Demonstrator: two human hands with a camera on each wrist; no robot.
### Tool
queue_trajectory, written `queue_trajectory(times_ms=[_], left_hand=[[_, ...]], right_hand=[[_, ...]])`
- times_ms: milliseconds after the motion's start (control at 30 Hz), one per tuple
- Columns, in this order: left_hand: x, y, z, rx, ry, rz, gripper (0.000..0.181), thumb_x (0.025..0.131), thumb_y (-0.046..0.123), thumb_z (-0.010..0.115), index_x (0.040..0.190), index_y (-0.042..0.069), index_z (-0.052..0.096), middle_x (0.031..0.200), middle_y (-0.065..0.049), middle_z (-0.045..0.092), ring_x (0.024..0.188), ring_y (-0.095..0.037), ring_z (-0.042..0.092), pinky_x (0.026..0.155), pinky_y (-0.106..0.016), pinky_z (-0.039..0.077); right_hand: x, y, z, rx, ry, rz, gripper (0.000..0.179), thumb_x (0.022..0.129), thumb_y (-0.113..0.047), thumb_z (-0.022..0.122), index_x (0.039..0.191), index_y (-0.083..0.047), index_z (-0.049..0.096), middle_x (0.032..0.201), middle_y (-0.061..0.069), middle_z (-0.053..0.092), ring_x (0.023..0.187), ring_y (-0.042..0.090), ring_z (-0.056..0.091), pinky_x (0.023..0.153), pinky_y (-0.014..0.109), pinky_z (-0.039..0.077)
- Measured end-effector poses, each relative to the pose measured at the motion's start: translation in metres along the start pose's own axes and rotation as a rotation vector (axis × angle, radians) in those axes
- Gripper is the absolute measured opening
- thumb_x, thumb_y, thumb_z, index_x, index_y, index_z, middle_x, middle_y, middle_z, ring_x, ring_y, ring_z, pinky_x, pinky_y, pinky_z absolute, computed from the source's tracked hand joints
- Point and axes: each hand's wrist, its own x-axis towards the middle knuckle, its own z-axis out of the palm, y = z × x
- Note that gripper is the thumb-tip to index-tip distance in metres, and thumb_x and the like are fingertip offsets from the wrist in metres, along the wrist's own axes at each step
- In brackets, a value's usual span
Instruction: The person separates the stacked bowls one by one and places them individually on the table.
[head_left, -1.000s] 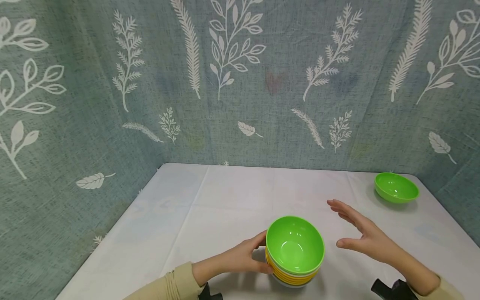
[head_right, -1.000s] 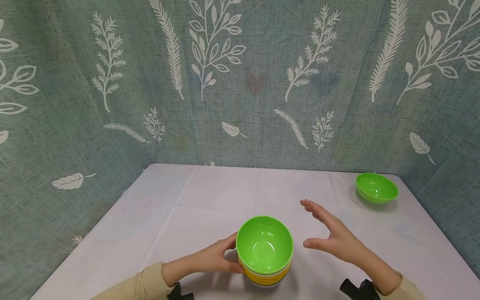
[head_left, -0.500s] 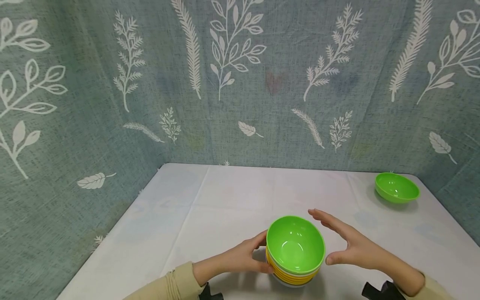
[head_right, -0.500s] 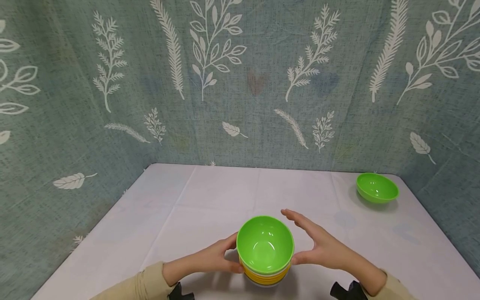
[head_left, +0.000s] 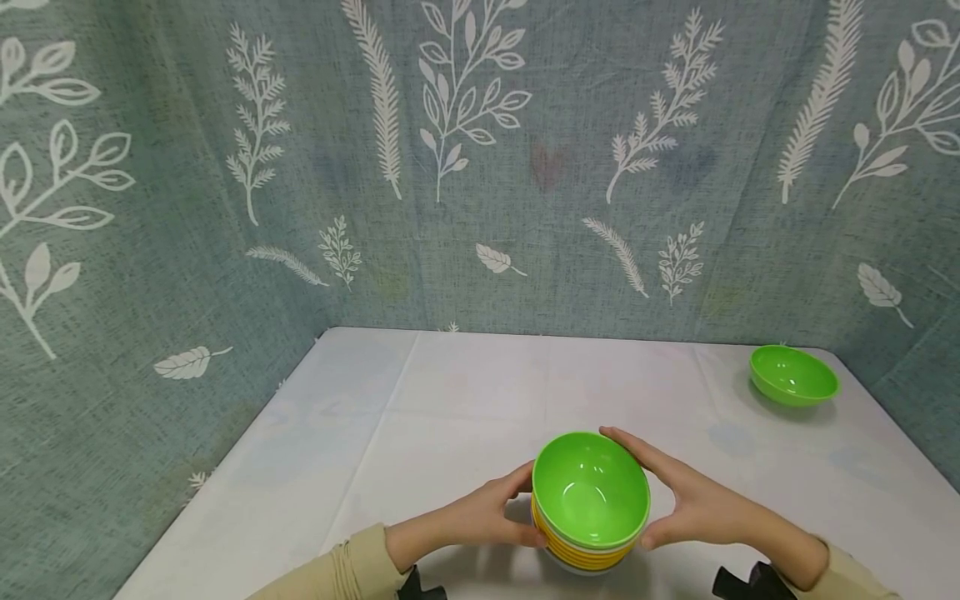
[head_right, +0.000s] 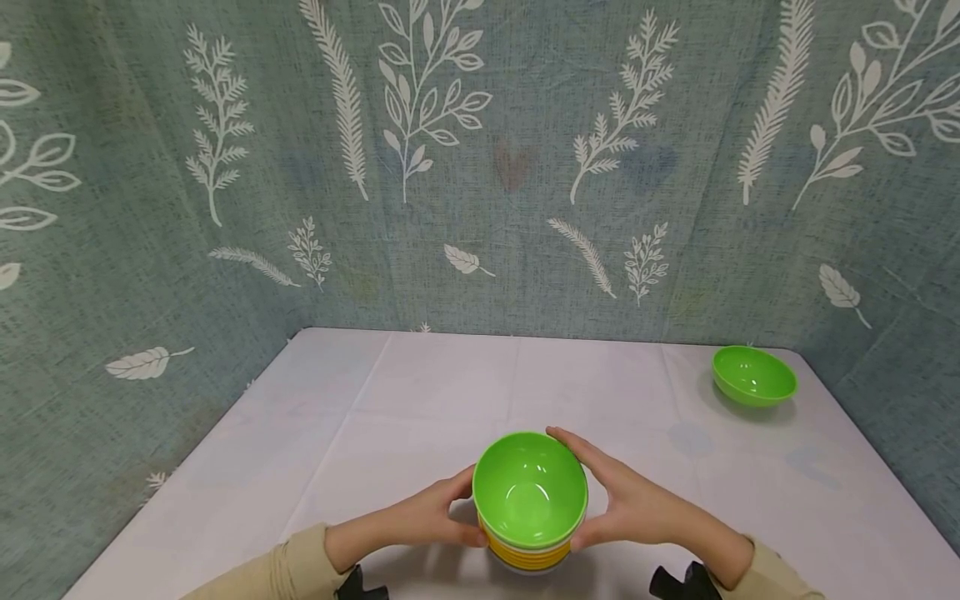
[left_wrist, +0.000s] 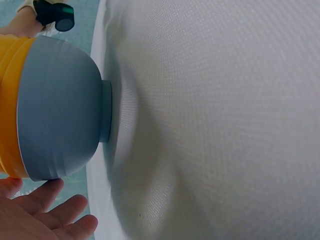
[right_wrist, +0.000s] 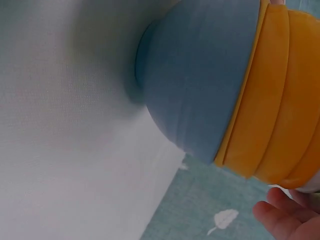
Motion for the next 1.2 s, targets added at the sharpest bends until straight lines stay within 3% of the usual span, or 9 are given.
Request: queue_trajectory(times_ms=[400, 600, 733, 900, 1200], left_hand=[[-0.001, 0.001, 0.0, -0.006, -0.006, 0.007, 0.085, 0.077, 0.027, 0.073, 0.143, 0.04, 0.019, 0.139, 0.015, 0.039, 0.123, -0.008, 0.041, 0.102, -0.049, 0.032], [-0.001, 0.001, 0.0, 0.004, 0.001, 0.007, 0.085, 0.076, 0.028, 0.072, 0.143, 0.04, 0.02, 0.139, 0.014, 0.04, 0.123, -0.009, 0.041, 0.102, -0.049, 0.032], [-0.001, 0.002, 0.0, 0.012, 0.007, 0.004, 0.086, 0.076, 0.029, 0.072, 0.143, 0.039, 0.02, 0.139, 0.014, 0.04, 0.123, -0.009, 0.042, 0.102, -0.051, 0.031], [-0.001, 0.001, 0.0, 0.002, 0.004, 0.001, 0.087, 0.076, 0.028, 0.073, 0.143, 0.038, 0.019, 0.139, 0.013, 0.04, 0.123, -0.009, 0.042, 0.102, -0.05, 0.031], [-0.001, 0.001, 0.0, -0.001, 0.004, -0.001, 0.087, 0.076, 0.028, 0.073, 0.144, 0.038, 0.019, 0.14, 0.013, 0.039, 0.123, -0.009, 0.042, 0.102, -0.051, 0.031]], right_hand=[[0.008, 0.002, 0.007, 0.095, -0.026, 0.025, 0.105, 0.071, -0.038, 0.077, 0.148, -0.02, 0.007, 0.152, 0.002, 0.016, 0.135, 0.005, 0.02, 0.1, 0.034, 0.032], [0.012, 0.004, 0.011, 0.178, -0.034, 0.017, 0.107, 0.07, -0.036, 0.078, 0.148, -0.02, 0.007, 0.15, 0.007, 0.017, 0.133, 0.006, 0.024, 0.099, 0.025, 0.033], [0.013, 0.004, 0.012, 0.151, -0.016, -0.004, 0.107, 0.069, -0.034, 0.079, 0.148, -0.018, 0.009, 0.148, 0.016, 0.02, 0.132, 0.007, 0.027, 0.099, 0.024, 0.034], [0.014, 0.004, 0.013, 0.092, 0.015, -0.018, 0.106, 0.068, -0.031, 0.081, 0.147, -0.016, 0.013, 0.147, 0.015, 0.024, 0.131, 0.008, 0.029, 0.098, 0.026, 0.036], [0.015, 0.004, 0.013, 0.157, -0.024, 0.001, 0.103, 0.07, -0.033, 0.079, 0.147, -0.018, 0.012, 0.147, 0.014, 0.022, 0.129, 0.007, 0.03, 0.095, 0.026, 0.039]])
